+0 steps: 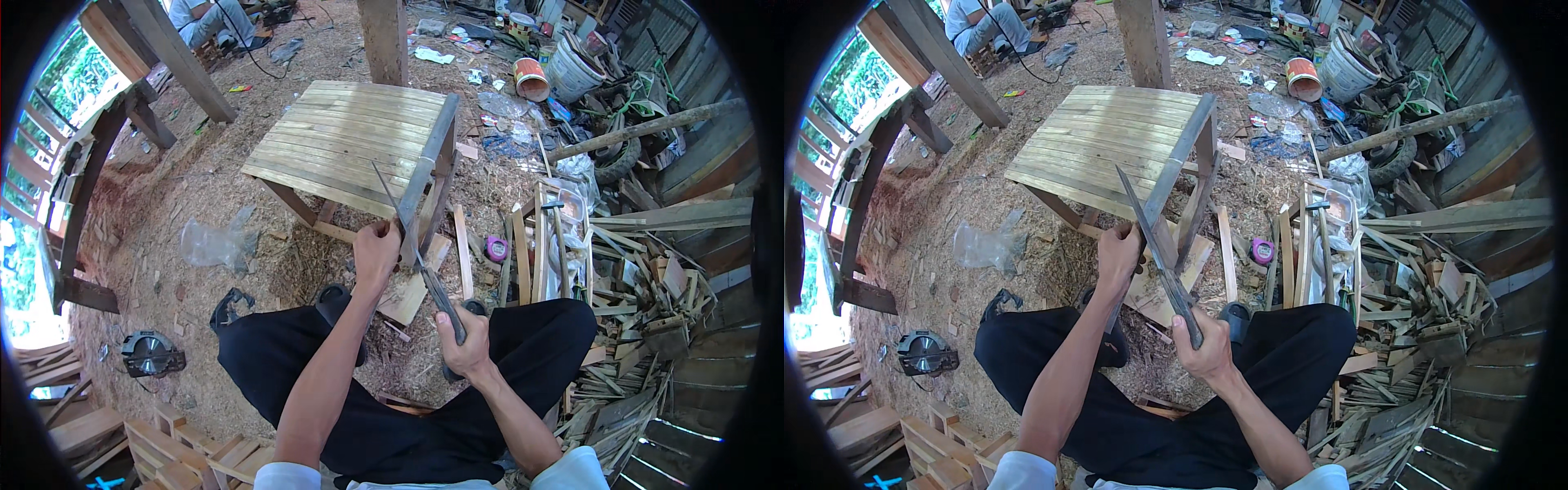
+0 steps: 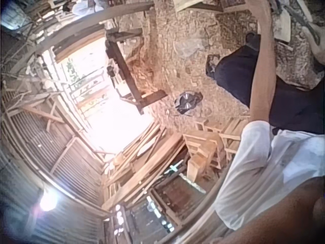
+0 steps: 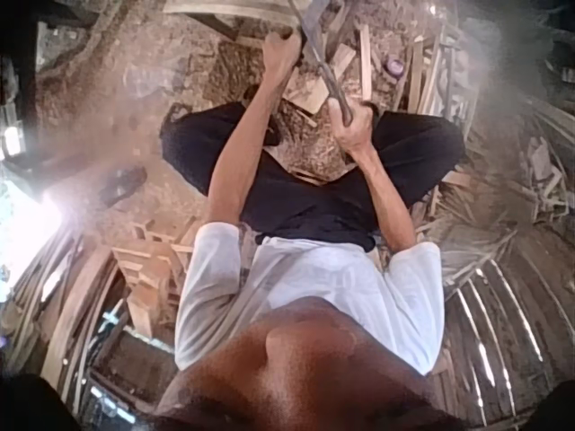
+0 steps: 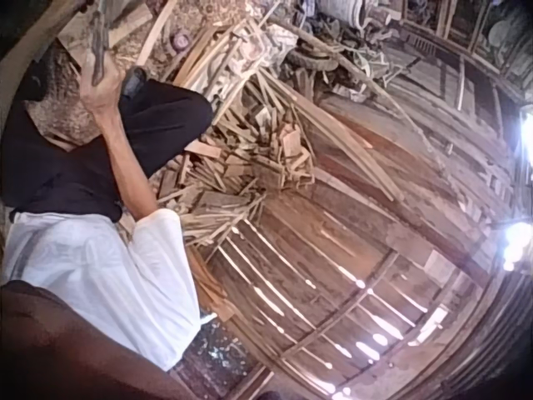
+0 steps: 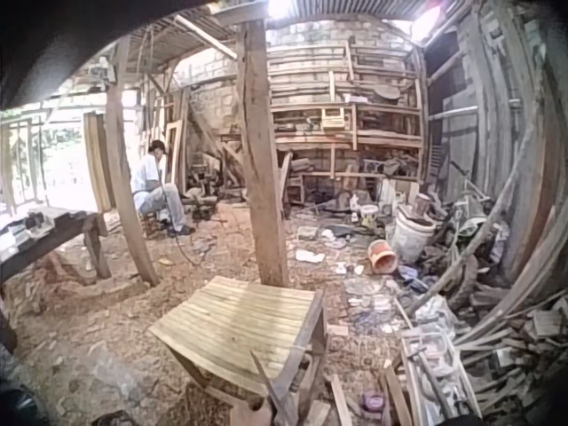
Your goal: Hammering nails and using a saw to assemble and trim a small wooden stool.
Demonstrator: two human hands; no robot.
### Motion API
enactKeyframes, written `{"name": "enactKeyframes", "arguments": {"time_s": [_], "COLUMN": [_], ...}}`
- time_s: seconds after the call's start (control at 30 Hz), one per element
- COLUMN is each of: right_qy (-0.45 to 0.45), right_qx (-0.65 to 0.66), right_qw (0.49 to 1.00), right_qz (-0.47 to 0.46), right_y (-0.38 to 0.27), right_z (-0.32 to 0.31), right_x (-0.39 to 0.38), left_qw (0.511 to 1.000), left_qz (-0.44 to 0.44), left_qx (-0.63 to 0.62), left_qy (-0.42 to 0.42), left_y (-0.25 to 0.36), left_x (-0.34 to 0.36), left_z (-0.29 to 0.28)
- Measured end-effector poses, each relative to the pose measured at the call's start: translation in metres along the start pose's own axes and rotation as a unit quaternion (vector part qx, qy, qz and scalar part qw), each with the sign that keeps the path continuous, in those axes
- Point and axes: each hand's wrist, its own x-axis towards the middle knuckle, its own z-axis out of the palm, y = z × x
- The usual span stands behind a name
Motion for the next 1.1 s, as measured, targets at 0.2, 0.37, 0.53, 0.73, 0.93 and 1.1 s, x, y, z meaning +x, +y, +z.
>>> {"name": "enactKeyframes", "arguments": {"time_s": [0.2, 0.37, 0.53, 0.73, 0.93, 1.1], "right_qy": [0.004, 0.010, 0.000, -0.003, -0.015, 0.009], "right_qx": [-0.007, 0.019, 0.036, -0.004, -0.039, -0.006], "right_qw": [1.000, 1.000, 0.997, 1.000, 0.994, 1.000], "right_qz": [0.002, 0.005, 0.072, 0.027, 0.101, 0.029], "right_y": [0.003, 0.003, -0.006, -0.027, -0.030, -0.019], "right_z": [0.000, -0.002, -0.006, -0.008, -0.002, 0.001], "right_x": [0.008, 0.013, 0.011, 0.005, 0.005, 0.006], "left_qw": [0.998, 0.995, 0.992, 0.993, 0.998, 0.999], "left_qz": [-0.046, -0.076, -0.100, -0.084, -0.053, -0.021], "left_qx": [-0.028, -0.032, -0.036, -0.040, -0.006, 0.022], "left_qy": [-0.019, -0.051, -0.071, -0.069, -0.029, -0.014], "left_y": [0.011, 0.019, 0.019, 0.016, 0.010, -0.003], "left_x": [-0.005, -0.007, -0.006, -0.006, -0.002, 0.005], "left_z": [-0.001, -0.004, -0.005, -0.006, -0.004, 0.001]}}
